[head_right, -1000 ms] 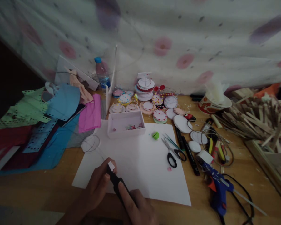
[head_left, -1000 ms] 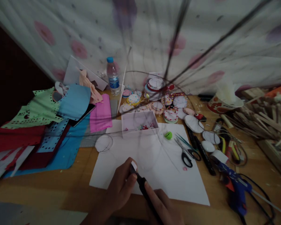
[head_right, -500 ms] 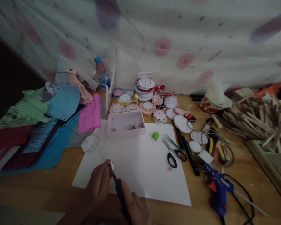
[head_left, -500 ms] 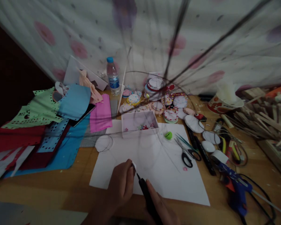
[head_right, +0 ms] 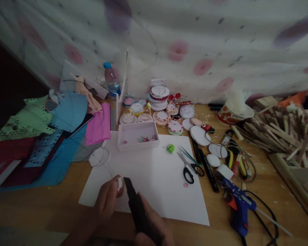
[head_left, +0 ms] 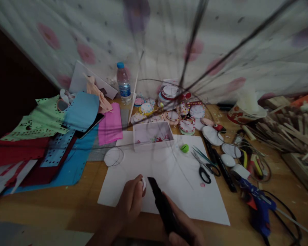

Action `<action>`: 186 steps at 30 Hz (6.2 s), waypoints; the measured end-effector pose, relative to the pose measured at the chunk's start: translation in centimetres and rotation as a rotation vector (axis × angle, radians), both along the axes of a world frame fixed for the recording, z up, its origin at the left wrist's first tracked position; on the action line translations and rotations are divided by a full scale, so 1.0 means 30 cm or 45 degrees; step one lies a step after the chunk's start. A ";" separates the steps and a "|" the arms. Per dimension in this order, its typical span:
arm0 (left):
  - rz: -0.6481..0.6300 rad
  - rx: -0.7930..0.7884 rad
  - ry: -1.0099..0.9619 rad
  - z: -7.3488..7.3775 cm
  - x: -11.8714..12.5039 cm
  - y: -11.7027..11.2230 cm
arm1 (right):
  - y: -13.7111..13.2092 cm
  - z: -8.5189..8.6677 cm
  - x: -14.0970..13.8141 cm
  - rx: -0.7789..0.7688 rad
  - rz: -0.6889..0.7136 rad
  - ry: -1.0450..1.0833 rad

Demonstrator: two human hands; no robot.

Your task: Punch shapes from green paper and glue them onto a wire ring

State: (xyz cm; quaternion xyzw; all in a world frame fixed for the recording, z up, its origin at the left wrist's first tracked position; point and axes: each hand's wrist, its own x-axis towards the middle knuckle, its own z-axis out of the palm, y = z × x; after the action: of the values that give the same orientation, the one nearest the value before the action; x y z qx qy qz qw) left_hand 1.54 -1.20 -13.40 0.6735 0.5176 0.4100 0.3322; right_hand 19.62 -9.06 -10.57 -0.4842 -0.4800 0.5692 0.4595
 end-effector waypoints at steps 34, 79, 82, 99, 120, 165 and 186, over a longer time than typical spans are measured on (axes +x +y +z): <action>-0.615 0.577 0.449 -0.006 0.053 0.276 | 0.442 -0.019 0.041 0.251 0.583 -0.561; -0.662 0.620 0.681 0.031 0.059 0.280 | 0.419 -0.027 0.012 0.251 0.348 -0.594; -0.622 0.682 0.686 0.035 0.066 0.277 | 0.408 -0.027 0.007 0.262 0.314 -0.570; -0.594 0.422 0.348 0.048 0.055 0.262 | 0.398 -0.049 -0.005 0.378 0.311 -0.642; -0.573 -0.557 -0.194 0.056 0.094 0.241 | 0.406 -0.063 -0.010 0.761 0.183 -1.233; -0.805 -0.355 -0.194 0.126 0.026 0.279 | 0.403 -0.056 0.055 1.122 0.297 -0.905; -0.704 -0.152 0.007 0.090 0.019 0.274 | 0.404 -0.059 0.048 1.182 0.160 -1.092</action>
State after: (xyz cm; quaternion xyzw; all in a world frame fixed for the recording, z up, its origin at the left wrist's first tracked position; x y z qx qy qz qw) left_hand 2.10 7.01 -10.70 0.7695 0.3385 0.2707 0.4691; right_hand 21.05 3.05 -12.35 -0.3904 -0.8457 0.0830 0.3541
